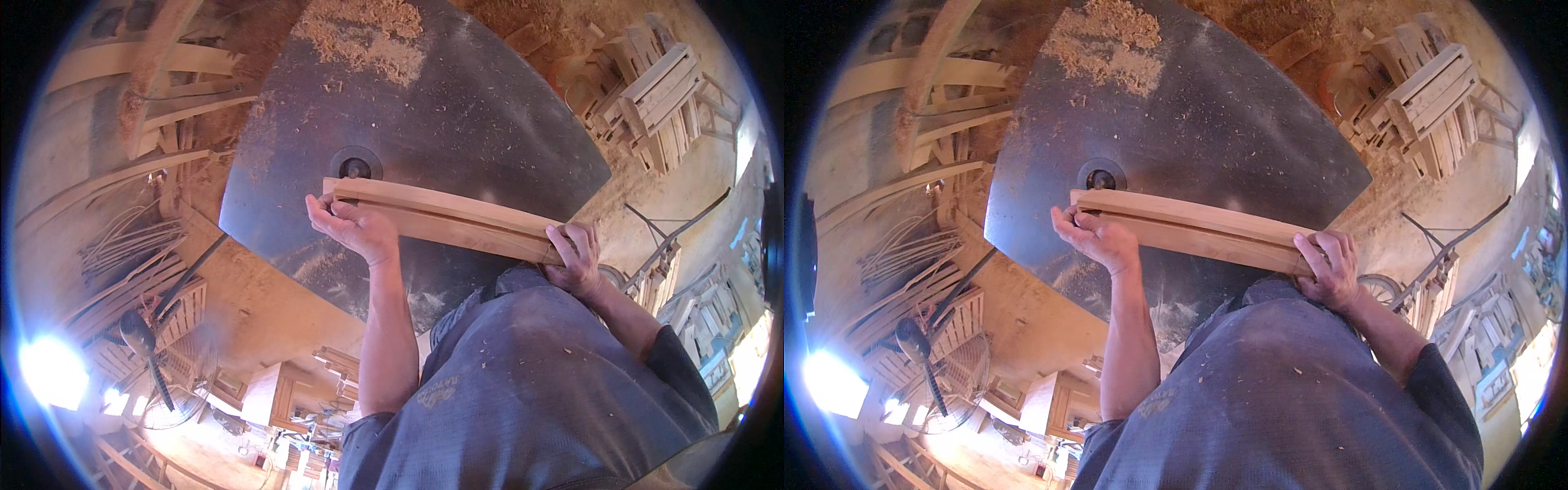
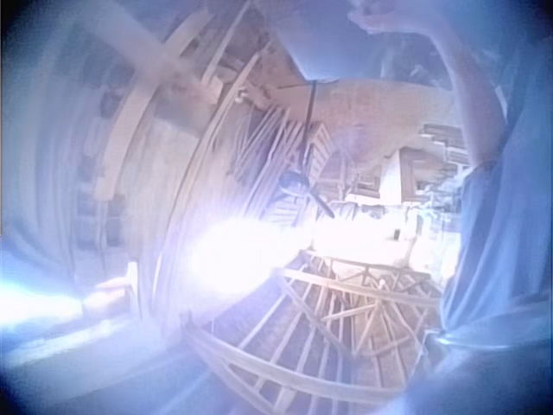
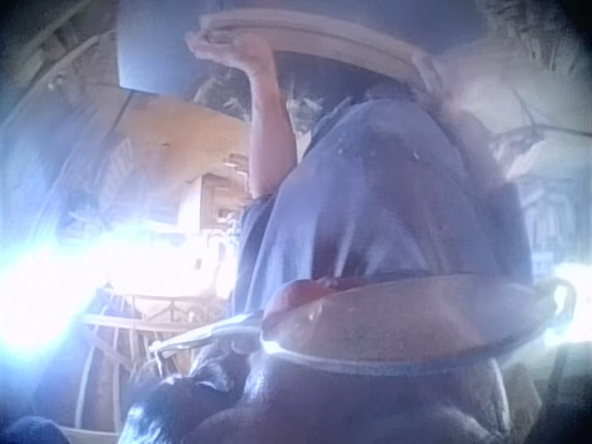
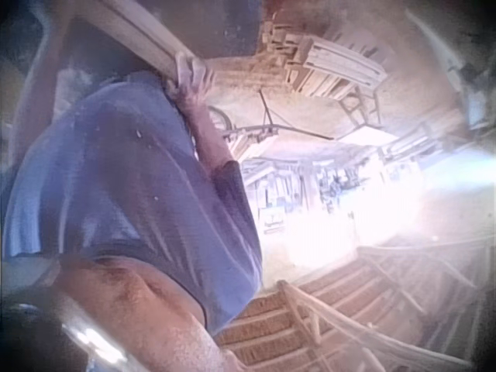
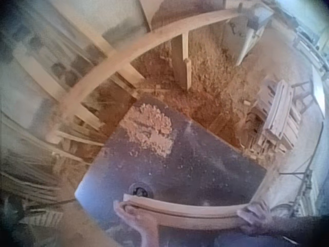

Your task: The person uses a table-mounted router to smooth and shape the edges of several wooden furniture components, then stacks the finished pieces on a wooden pallet.

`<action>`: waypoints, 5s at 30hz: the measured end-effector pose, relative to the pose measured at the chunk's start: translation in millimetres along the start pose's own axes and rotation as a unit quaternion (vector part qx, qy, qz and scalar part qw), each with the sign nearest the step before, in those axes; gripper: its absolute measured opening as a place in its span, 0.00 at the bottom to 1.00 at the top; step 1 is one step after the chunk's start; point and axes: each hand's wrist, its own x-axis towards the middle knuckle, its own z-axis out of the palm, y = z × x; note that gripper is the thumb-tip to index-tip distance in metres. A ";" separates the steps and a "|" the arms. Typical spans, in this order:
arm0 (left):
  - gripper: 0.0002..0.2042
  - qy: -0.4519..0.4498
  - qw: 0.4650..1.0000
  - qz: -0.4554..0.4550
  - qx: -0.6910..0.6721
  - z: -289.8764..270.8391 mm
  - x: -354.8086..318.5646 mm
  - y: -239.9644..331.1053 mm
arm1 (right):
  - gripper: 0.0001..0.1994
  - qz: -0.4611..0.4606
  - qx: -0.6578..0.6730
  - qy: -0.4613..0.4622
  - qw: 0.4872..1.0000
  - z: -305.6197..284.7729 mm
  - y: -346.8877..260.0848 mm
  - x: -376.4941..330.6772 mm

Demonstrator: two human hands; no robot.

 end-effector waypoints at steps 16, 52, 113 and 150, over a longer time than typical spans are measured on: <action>0.28 0.071 0.997 0.000 0.001 -21.7 86.4 -51.0 | 0.22 -0.137 0.006 0.063 0.989 30.5 -18.3 92.4; 0.42 0.295 0.897 -0.235 -0.231 -229.9 230.4 -249.4 | 0.16 -0.360 0.137 -0.053 0.921 174.0 -188.3 282.2; 0.18 0.044 0.997 -0.051 0.038 -5.3 38.8 -2.8 | 0.30 0.008 -0.007 -0.038 0.999 -1.6 14.2 53.1; 0.37 0.080 0.983 -0.167 0.016 -37.1 122.2 -39.4 | 0.28 -0.134 0.078 0.047 0.987 41.3 -14.2 137.6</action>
